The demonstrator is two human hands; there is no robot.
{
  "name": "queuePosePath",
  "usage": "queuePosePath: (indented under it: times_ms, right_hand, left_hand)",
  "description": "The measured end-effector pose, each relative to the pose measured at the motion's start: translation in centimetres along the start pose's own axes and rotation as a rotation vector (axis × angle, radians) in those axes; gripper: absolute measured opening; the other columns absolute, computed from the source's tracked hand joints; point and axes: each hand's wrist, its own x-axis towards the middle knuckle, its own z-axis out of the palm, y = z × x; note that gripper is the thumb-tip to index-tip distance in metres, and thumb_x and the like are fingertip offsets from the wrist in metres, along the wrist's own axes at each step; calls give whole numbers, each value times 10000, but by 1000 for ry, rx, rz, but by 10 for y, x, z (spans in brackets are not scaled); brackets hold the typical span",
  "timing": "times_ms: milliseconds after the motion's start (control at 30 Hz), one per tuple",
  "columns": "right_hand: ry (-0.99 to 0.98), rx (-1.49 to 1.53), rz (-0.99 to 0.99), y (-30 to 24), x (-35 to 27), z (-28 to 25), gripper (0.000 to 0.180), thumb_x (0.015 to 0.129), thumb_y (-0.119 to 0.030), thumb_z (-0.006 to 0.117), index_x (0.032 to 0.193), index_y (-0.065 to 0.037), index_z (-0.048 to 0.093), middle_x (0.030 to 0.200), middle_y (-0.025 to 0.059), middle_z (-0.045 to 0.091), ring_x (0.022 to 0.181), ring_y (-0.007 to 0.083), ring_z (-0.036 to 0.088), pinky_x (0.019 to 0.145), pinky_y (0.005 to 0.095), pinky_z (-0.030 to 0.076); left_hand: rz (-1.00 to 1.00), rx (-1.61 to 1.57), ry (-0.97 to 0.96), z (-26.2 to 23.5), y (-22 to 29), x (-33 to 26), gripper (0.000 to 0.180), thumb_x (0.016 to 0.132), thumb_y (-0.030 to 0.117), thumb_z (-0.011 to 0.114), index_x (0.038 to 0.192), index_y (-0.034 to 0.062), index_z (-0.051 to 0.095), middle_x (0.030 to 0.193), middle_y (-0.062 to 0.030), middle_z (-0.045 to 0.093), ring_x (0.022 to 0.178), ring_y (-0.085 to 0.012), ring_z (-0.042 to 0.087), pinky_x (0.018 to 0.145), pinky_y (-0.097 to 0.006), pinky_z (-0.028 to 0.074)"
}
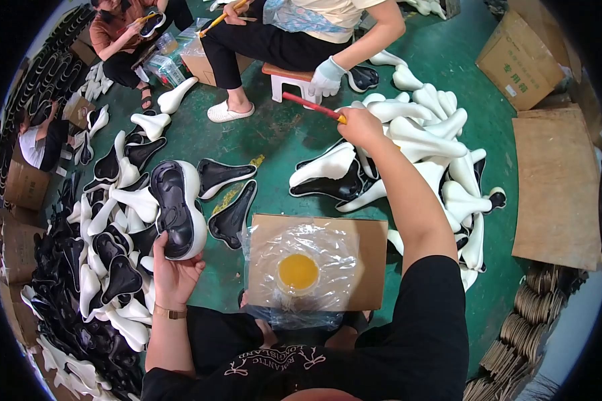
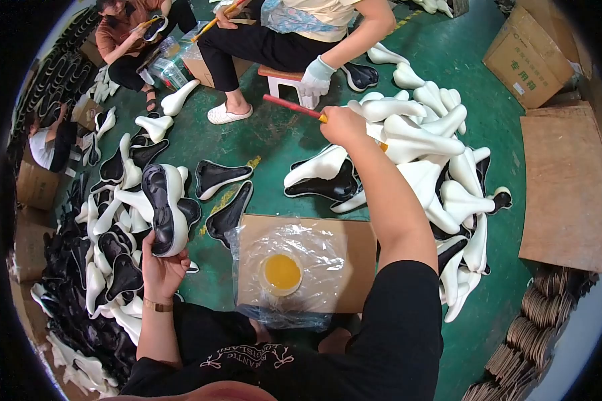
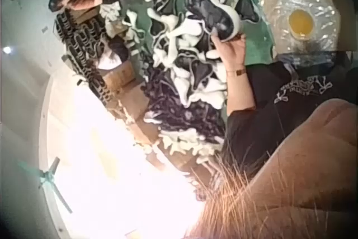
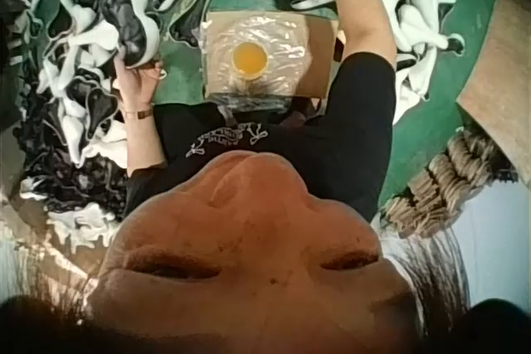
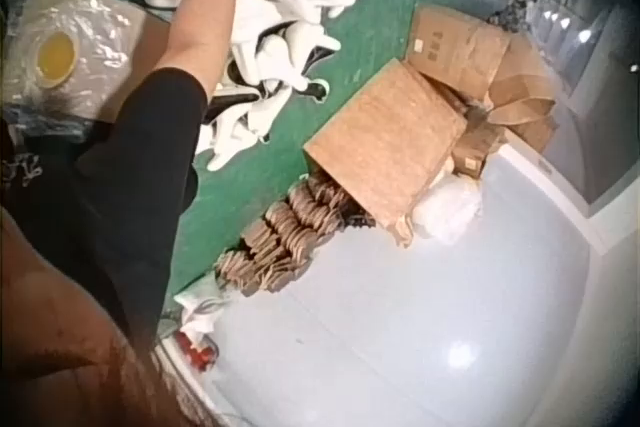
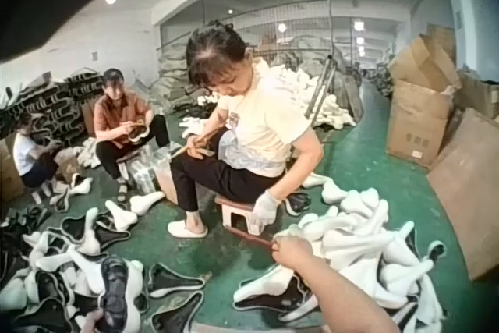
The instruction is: Applying glue to the underside of bicycle saddles using a brush for assembly.
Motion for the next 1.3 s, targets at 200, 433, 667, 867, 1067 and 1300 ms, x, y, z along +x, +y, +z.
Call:
queuePosePath:
  times_ms: [200,433,667,867,1067,1300]
  right_hand:
    - [135,50,-150,-13,-91,-22,204,826,-298,615,968,-165,675,860,89,682,823,296,653,693,435,509]
    - [313,770,-394,-100,-250,-45,264,777,-289,753,938,-91,687,762,75,655,661,207,646,642,304,513]
    - [327,1078,-439,-135,-355,-30,516,813,-340,746,1189,-18,599,935,78,681,851,105,629,785,274,498]
    - [150,1398,-305,-96,-389,-40,389,890,-361,660,680,-100,461,687,-80,407,662,38,371,575,231,314]
    - [-151,1367,-246,-66,-393,-37,356,883,-318,661,652,-104,494,676,-98,416,647,19,370,546,230,265]
    - [-61,1114,-282,-46,-380,-12,411,871,-424,660,945,-20,690,672,-11,553,669,73,481,603,261,402]
  left_hand:
    - [45,67,-87,5,-13,-28,539,930,604,387,1103,140,601,905,-16,674,688,-157,605,512,-279,413]
    - [237,187,-352,3,-42,-82,366,931,382,449,1076,78,592,894,-56,648,693,-175,551,607,-297,413]
    - [323,239,-542,33,-105,-163,454,889,177,591,1297,72,419,1161,-63,602,943,-154,629,713,-303,544]
    - [200,322,-773,6,-115,-177,567,822,167,705,1307,24,448,1160,-155,607,985,-284,636,826,-404,544]
    - [-500,15,-978,-16,-93,-162,1088,757,842,301,1406,-31,296,1080,-349,567,820,-473,644,550,-494,585]
    - [-419,422,-881,-30,-105,-168,862,710,466,740,1261,-116,423,907,-285,610,722,-407,644,572,-426,580]
